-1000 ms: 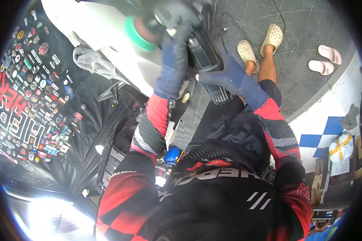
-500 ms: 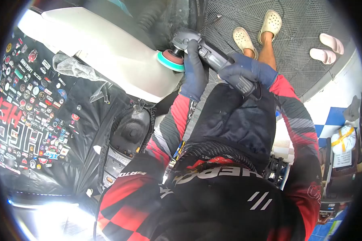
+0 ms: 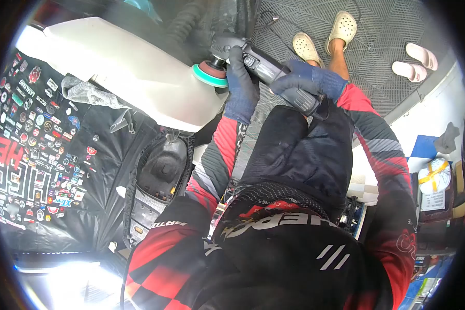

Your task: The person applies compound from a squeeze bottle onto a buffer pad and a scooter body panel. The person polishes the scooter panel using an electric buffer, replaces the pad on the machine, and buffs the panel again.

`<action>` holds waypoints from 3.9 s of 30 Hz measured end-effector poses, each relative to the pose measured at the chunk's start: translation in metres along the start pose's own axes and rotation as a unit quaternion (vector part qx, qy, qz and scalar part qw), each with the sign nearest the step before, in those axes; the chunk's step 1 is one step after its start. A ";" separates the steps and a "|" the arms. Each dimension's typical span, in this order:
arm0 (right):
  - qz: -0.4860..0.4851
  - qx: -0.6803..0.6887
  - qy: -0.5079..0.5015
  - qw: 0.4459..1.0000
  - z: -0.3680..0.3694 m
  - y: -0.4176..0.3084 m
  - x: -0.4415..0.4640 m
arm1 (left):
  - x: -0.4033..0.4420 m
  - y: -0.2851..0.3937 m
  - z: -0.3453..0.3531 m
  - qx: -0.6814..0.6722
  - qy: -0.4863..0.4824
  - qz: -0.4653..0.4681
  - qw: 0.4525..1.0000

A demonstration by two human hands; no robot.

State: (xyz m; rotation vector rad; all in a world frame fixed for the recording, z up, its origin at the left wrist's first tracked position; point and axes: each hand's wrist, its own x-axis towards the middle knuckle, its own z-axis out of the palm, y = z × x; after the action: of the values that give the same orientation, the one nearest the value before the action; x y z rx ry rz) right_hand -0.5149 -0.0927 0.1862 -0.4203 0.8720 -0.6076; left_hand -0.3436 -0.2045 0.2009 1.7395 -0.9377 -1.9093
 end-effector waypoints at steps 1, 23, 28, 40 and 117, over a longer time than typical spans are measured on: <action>-0.001 -0.001 -0.002 1.000 0.004 0.002 -0.001 | -0.003 0.002 -0.002 0.000 0.002 0.001 1.000; -0.267 0.289 0.215 0.894 0.168 -0.027 0.011 | -0.053 0.133 -0.007 0.253 -0.237 0.013 0.938; -0.224 0.353 0.194 0.887 0.204 0.012 0.015 | -0.071 0.092 -0.029 0.202 -0.174 0.028 0.963; -0.110 0.451 0.195 0.864 0.271 0.069 0.045 | -0.065 0.019 -0.121 0.292 -0.107 -0.100 0.945; -0.228 0.090 0.473 0.846 0.219 0.012 0.052 | -0.078 0.091 -0.049 0.107 -0.269 0.048 0.956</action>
State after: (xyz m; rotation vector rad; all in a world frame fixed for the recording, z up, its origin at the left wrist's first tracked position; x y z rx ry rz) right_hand -0.3083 -0.0961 0.2763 -0.1241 1.6572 -1.3882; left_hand -0.2973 -0.2258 0.3203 1.2551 -1.4352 -2.3353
